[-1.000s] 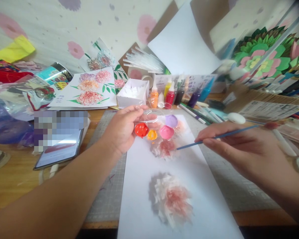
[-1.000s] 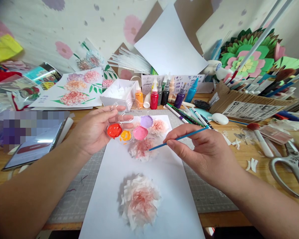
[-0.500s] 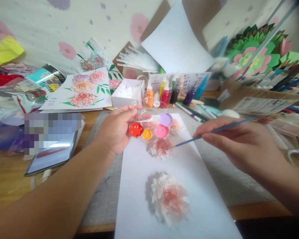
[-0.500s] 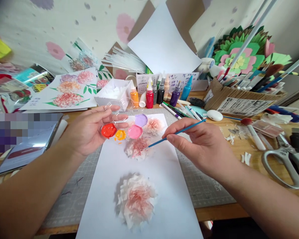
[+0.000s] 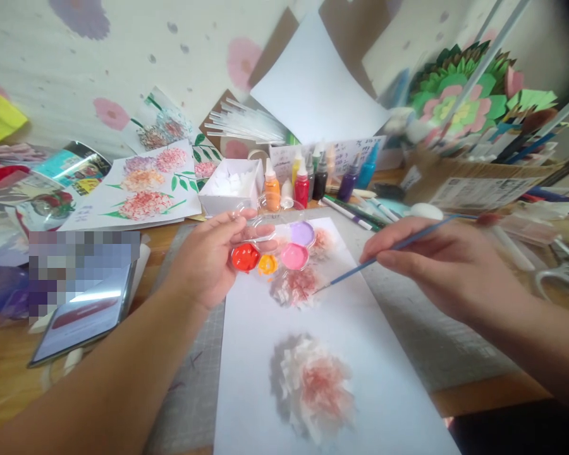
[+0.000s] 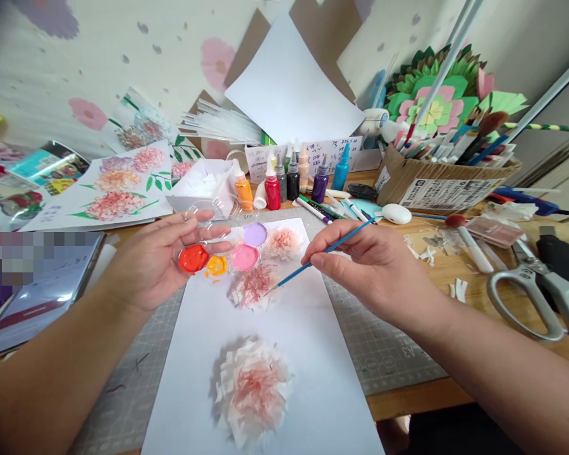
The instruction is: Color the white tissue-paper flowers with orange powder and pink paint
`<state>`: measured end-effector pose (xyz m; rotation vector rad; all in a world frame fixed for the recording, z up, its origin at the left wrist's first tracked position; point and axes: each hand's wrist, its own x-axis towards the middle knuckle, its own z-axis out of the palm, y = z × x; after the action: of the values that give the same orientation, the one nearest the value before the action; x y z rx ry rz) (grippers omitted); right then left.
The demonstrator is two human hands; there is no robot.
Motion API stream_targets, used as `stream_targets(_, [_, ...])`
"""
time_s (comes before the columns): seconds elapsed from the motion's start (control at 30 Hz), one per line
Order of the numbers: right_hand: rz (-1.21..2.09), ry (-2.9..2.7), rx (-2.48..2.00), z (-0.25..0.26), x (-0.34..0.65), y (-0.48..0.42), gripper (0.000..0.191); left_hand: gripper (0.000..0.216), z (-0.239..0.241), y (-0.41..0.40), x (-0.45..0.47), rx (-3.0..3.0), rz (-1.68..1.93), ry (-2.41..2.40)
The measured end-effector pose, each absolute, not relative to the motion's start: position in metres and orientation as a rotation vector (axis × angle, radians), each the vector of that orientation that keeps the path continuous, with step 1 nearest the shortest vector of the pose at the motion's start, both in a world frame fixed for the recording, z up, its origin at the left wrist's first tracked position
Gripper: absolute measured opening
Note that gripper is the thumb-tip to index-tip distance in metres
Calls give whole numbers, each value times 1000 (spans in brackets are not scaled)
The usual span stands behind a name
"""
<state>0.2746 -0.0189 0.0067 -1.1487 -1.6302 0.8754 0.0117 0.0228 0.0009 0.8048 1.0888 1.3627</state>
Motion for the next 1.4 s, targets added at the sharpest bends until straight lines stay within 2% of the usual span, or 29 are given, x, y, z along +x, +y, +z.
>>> stream_targets(0.57, [848,-1647,-1178,7,276,-12,5,11,3,23,16,762,1410,1141])
stream_targets(0.9, [834,-1630,-1261,8,275,-11,25,11,4,23,16,779,1378,1142])
stream_targets(1.4, [905,-1530,-1218,7,273,-10,27,9,6,21,16,786,1361,1147])
